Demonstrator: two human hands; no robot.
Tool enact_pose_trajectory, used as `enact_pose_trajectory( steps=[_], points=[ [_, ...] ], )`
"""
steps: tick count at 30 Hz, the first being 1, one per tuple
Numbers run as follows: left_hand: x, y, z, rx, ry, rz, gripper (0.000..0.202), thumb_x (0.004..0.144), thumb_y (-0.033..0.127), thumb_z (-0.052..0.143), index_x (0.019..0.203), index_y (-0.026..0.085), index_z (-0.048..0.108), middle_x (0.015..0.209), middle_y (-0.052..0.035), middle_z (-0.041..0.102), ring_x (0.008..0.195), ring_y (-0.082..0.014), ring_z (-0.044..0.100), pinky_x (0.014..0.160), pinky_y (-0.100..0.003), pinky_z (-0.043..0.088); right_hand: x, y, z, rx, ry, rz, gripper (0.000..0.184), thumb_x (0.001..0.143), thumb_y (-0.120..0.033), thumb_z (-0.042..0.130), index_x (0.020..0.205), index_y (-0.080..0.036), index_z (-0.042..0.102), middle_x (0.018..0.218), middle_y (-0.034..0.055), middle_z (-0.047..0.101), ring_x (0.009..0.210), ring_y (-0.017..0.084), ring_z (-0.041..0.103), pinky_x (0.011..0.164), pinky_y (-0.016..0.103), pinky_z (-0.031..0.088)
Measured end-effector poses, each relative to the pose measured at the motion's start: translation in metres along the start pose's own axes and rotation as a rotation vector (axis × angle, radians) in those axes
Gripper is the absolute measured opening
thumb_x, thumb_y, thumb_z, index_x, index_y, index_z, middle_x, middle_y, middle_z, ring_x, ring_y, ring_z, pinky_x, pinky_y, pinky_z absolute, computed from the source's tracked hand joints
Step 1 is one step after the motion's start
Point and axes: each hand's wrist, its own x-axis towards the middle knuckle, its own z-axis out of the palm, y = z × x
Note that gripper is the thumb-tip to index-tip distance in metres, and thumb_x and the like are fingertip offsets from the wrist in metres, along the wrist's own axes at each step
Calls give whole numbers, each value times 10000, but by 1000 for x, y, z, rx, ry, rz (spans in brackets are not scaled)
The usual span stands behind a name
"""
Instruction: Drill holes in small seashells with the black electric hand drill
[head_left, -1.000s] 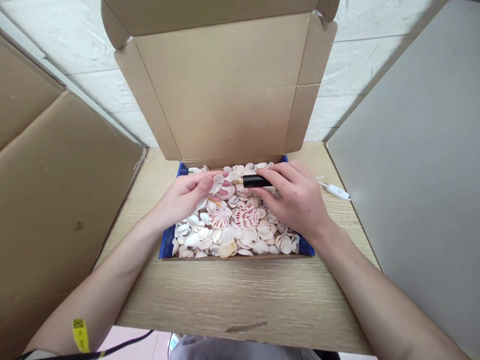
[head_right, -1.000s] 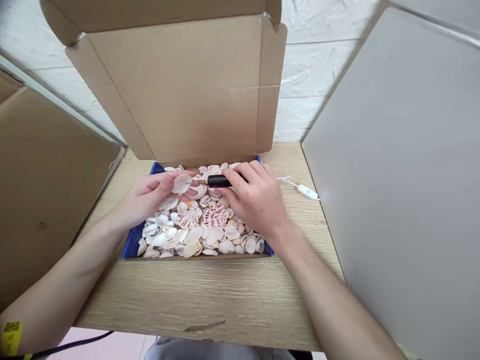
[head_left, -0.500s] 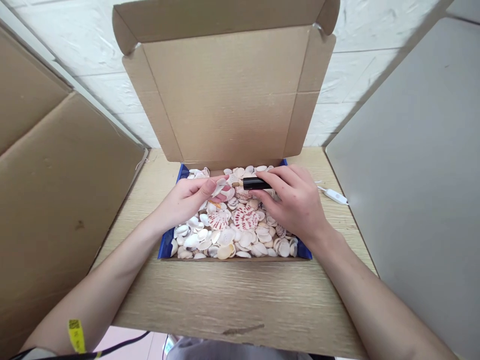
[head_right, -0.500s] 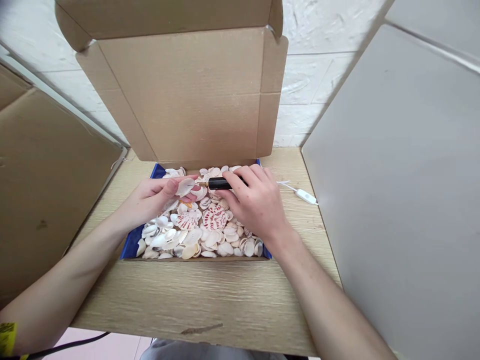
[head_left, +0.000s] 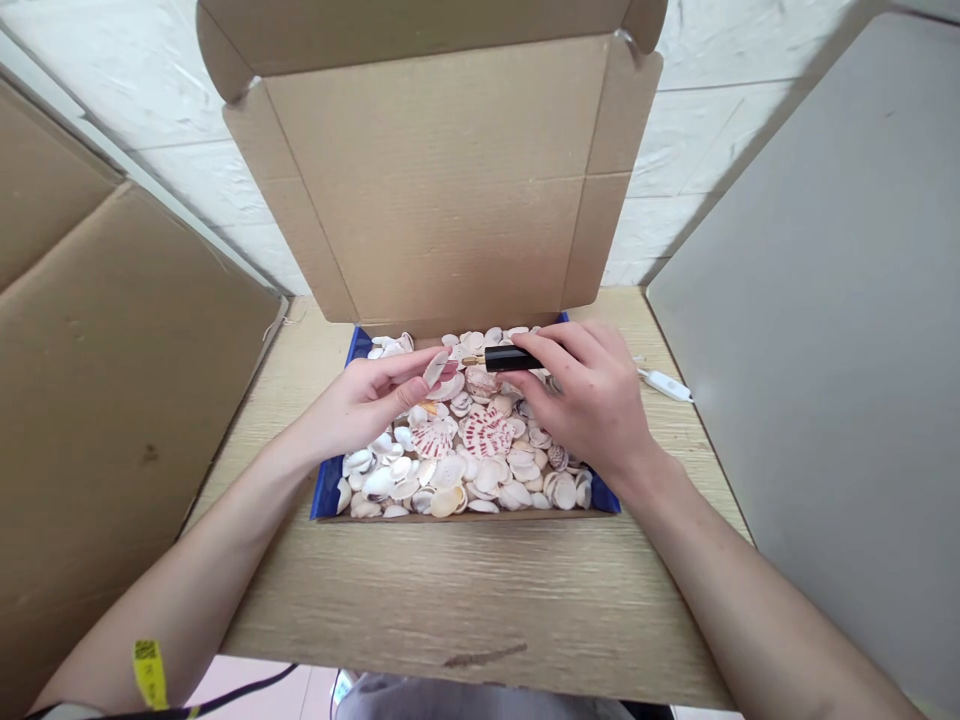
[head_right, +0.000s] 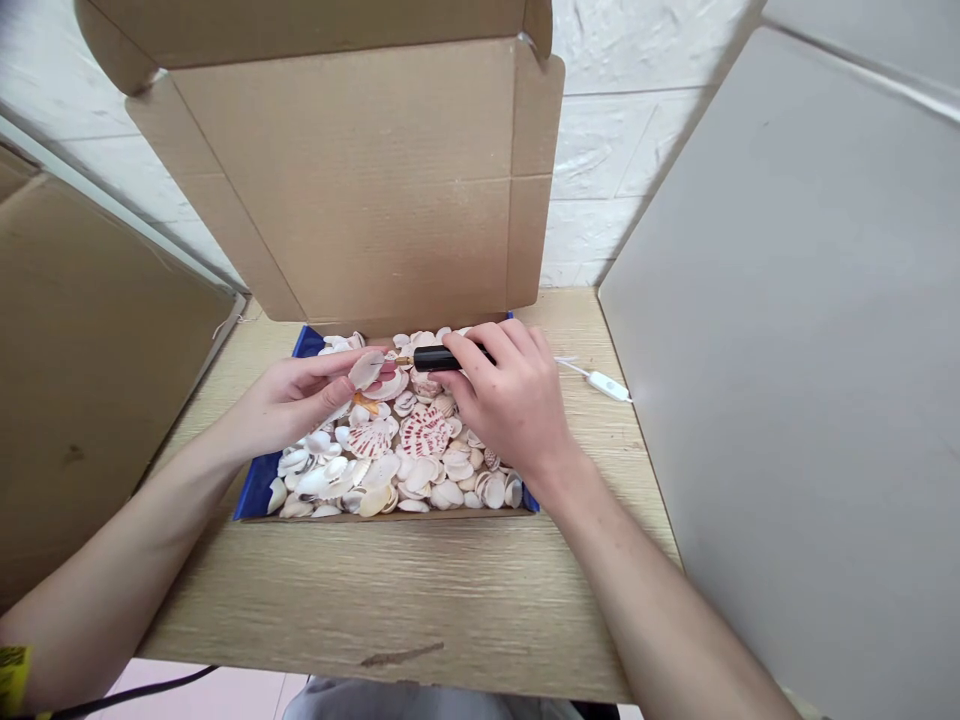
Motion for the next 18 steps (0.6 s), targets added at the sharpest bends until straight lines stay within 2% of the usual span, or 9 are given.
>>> enact_pose_trajectory(
  steps=[4, 9, 13, 18],
  points=[
    [1, -2, 1, -115, 9, -19, 428, 849, 329, 678, 1259, 223, 621, 1161, -88, 725, 1078, -231, 684, 929, -382, 556, 0, 0, -2, -34, 58, -79, 186, 897, -335, 611, 1030, -213, 653, 948, 49, 708, 856, 196, 596, 748, 357, 429],
    [1, -2, 0, -110, -17, 9, 517, 823, 302, 706, 1321, 254, 576, 1184, -102, 713, 1088, -236, 677, 845, -351, 582, 1, -2, -4, -53, 109, -123, 177, 882, -304, 637, 1035, -214, 645, 946, 43, 714, 858, 194, 608, 758, 355, 431],
    [1, 0, 0, -43, -16, -9, 461, 814, 334, 702, 1264, 262, 630, 1152, -89, 729, 987, -233, 703, 742, -328, 592, 1, -2, -2, -43, 36, -40, 197, 893, -336, 609, 1013, -191, 668, 958, 68, 702, 868, 209, 603, 750, 358, 440],
    [1, 1, 3, -27, 11, 12, 466, 797, 336, 715, 1251, 257, 643, 1136, -79, 733, 944, -217, 702, 749, -324, 591, 0, -2, 1, 31, -98, 87, 347, 896, -434, 562, 976, -121, 690, 863, 89, 672, 815, 225, 567, 707, 348, 445]
  ],
)
